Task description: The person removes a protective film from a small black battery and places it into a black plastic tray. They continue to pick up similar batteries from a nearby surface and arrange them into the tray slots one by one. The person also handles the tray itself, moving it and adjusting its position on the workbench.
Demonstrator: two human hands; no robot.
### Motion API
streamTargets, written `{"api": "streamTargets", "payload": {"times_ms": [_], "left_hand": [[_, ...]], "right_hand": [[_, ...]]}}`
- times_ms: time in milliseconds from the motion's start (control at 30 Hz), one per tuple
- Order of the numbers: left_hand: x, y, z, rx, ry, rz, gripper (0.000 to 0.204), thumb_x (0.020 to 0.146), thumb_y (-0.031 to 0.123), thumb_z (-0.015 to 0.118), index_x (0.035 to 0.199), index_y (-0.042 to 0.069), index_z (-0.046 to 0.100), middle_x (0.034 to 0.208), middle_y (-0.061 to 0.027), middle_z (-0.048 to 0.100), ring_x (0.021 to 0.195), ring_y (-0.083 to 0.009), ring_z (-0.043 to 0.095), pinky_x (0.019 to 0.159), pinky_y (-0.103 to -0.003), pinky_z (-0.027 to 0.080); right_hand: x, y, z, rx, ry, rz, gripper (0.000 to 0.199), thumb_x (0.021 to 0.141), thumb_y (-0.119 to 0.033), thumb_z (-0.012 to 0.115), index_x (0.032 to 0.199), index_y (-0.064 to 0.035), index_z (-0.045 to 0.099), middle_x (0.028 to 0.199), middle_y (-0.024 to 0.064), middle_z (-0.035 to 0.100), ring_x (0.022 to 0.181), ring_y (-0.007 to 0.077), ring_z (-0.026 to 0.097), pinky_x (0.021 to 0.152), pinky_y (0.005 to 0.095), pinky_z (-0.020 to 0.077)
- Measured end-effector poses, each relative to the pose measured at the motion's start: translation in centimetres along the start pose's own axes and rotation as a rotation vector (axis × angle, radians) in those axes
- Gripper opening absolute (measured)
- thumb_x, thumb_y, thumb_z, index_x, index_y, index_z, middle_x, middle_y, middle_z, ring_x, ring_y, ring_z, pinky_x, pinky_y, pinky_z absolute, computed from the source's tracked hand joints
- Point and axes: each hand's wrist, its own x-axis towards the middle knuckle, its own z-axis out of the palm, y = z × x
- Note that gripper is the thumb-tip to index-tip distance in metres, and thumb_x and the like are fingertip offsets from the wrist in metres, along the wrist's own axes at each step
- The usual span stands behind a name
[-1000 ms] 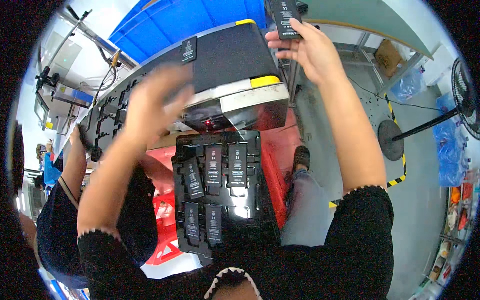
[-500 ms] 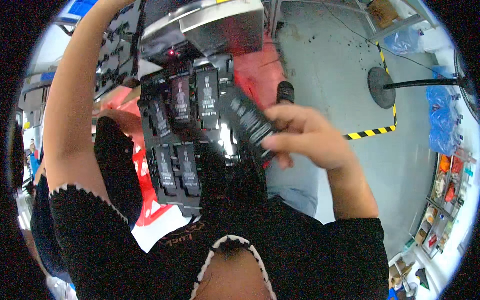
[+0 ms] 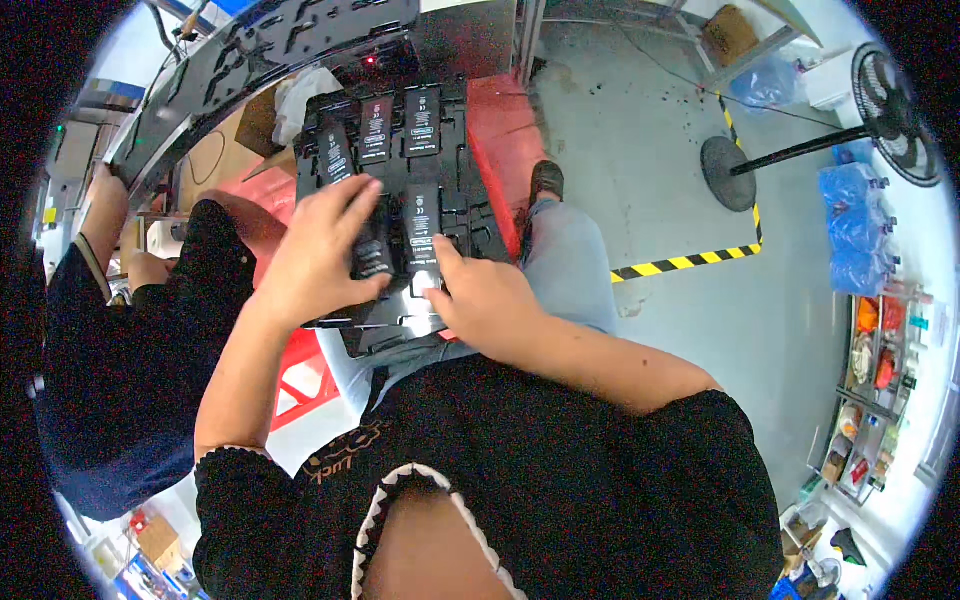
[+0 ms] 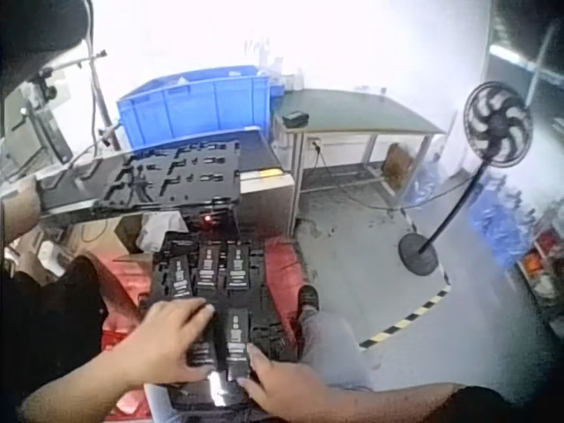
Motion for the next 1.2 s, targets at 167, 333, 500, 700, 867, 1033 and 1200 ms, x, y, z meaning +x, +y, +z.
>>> {"api": "streamTargets", "payload": {"times_ms": [167, 333, 500, 700, 867, 1033, 1200], "left_hand": [[-2.4, -1.9, -2.5, 0.084, 0.187, -0.127, 0.087, 0.058, 0.020, 0.078, 0.135, 0.003, 0.042, 0.133, -0.0195, 0.045, 0.120, -0.0378, 0.045, 0.102, -0.042, 0.036], [-6.4, -5.1, 0.5, -0.024, 0.235, -0.378, 0.080, 0.063, 0.024, 0.078, 0.131, -0.003, 0.045, 0.131, -0.0228, 0.045, 0.122, -0.0376, 0.044, 0.104, -0.041, 0.035], [-9.5, -5.6, 5.4, -0.395, 0.356, -0.659, 0.076, 0.067, 0.028, 0.077, 0.127, -0.007, 0.047, 0.127, -0.0237, 0.048, 0.120, -0.0328, 0.047, 0.103, -0.038, 0.036], [-9.1, -2.3, 5.2, -0.637, 0.408, -0.748, 0.075, 0.068, 0.030, 0.077, 0.127, -0.007, 0.049, 0.122, -0.0215, 0.053, 0.115, -0.0300, 0.051, 0.099, -0.037, 0.039], [-9.5, 2.0, 4.5, -0.522, 0.311, -0.750, 0.078, 0.066, 0.030, 0.077, 0.126, -0.010, 0.047, 0.120, -0.0255, 0.052, 0.116, -0.0349, 0.050, 0.101, -0.038, 0.038], [-9.2, 1.1, 3.1, -0.498, 0.359, -0.704, 0.082, 0.065, 0.029, 0.077, 0.129, -0.010, 0.044, 0.121, -0.0249, 0.049, 0.116, -0.0356, 0.048, 0.101, -0.039, 0.038], [-7.3, 0.1, 2.7, -0.424, 0.448, -0.616, 0.079, 0.064, 0.028, 0.077, 0.126, -0.009, 0.046, 0.124, -0.0240, 0.047, 0.116, -0.0359, 0.048, 0.100, -0.039, 0.039]], "right_hand": [[1.4, 1.4, 0.2, -0.299, 0.336, -0.491, 0.059, 0.081, -0.025, 0.066, 0.131, -0.0020, 0.046, 0.132, 0.0165, 0.046, 0.123, 0.0327, 0.043, 0.097, 0.0489, 0.0362], [3.7, 3.8, 1.0, -0.497, 0.315, -0.592, 0.066, 0.076, -0.029, 0.071, 0.133, -0.0075, 0.046, 0.141, 0.0178, 0.038, 0.133, 0.0361, 0.033, 0.104, 0.0540, 0.0295], [11.7, 1.6, -9.8, -0.668, 0.811, -0.481, 0.079, 0.071, -0.021, 0.072, 0.141, -0.0124, 0.035, 0.148, 0.0189, 0.027, 0.137, 0.0366, 0.026, 0.107, 0.0574, 0.0261], [18.7, 2.3, -16.9, -0.941, 0.549, -0.378, 0.056, 0.076, -0.006, 0.060, 0.130, -0.0096, 0.048, 0.112, 0.0158, 0.053, 0.108, 0.0331, 0.052, 0.093, 0.0496, 0.0401], [13.3, -1.4, -14.3, -0.829, 0.444, -0.653, 0.042, 0.073, -0.013, 0.065, 0.114, -0.0058, 0.059, 0.092, 0.0121, 0.054, 0.087, 0.0297, 0.056, 0.075, 0.0402, 0.0478], [9.0, -4.2, -12.8, -0.650, 0.494, -0.647, 0.041, 0.072, -0.016, 0.069, 0.110, -0.0059, 0.062, 0.089, 0.0097, 0.054, 0.085, 0.0265, 0.057, 0.073, 0.0372, 0.0491], [12.4, -5.9, -11.7, -0.699, 0.554, -0.559, 0.031, 0.077, -0.018, 0.062, 0.102, 0.0004, 0.062, 0.090, 0.0143, 0.055, 0.088, 0.0299, 0.058, 0.075, 0.0408, 0.0506]]}}
